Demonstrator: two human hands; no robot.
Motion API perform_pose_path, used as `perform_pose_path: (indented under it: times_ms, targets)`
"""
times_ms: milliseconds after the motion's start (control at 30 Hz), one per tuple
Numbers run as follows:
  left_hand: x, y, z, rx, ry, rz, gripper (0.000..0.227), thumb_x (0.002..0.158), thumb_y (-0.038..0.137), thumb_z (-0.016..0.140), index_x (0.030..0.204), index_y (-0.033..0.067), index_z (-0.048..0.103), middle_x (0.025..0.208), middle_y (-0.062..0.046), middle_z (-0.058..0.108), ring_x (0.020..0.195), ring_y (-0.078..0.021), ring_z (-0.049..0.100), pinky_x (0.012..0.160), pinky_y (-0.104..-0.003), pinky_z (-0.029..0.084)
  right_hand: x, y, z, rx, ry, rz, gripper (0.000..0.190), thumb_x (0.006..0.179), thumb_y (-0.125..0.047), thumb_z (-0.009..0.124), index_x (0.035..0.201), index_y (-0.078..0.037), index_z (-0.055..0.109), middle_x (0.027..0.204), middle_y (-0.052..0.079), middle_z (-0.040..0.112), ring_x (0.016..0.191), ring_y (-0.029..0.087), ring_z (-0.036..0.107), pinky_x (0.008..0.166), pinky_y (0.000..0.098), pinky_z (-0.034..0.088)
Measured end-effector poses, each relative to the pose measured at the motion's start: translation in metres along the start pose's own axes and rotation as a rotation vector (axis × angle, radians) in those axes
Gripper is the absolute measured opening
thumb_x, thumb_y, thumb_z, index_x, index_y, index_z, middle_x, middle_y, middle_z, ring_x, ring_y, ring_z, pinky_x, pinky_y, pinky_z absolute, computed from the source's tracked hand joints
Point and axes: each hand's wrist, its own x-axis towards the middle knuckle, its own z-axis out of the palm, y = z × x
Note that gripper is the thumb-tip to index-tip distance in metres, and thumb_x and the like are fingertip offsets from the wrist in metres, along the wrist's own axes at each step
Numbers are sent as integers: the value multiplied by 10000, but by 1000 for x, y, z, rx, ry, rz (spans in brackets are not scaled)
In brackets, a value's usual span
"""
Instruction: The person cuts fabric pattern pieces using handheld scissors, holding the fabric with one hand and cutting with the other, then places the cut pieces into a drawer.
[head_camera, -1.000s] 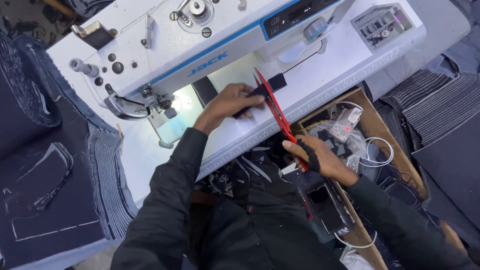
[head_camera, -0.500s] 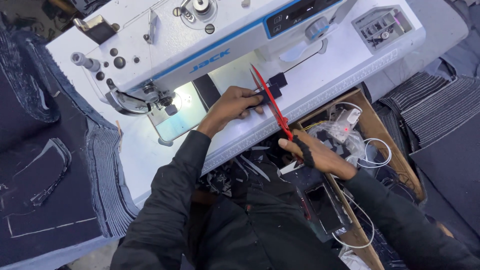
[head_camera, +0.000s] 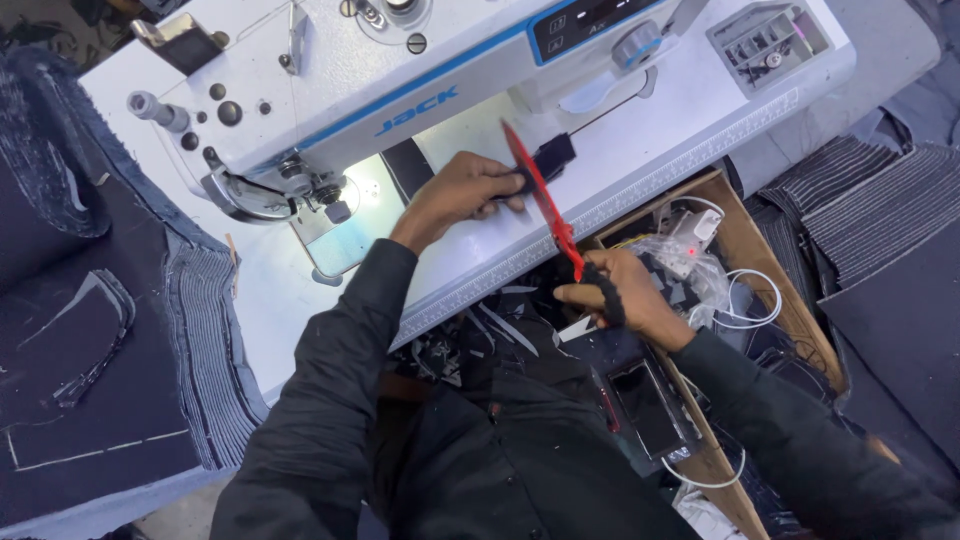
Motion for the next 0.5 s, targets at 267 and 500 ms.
perform_pose_path:
  times_ms: [267, 500]
  targets:
    - [-10, 7, -19, -33, 55, 58, 296, 961, 258, 642, 1130, 19, 688, 914, -29, 765, 682, -39, 624, 581, -188, 488, -6, 0, -8, -138, -71, -56, 485, 940, -531, 625, 768, -80, 578, 625, -12, 548, 544, 93, 569, 512, 262, 465]
    - [-6, -15, -10, -84, -62, 56, 323, 966, 216, 668, 1164, -38, 649, 968, -75, 782, 728, -58, 666, 690, -208, 569, -10, -12, 1, -127, -43, 8, 554, 937, -575, 573, 780, -44, 542, 646, 44, 545, 563, 149, 583, 542, 311, 473]
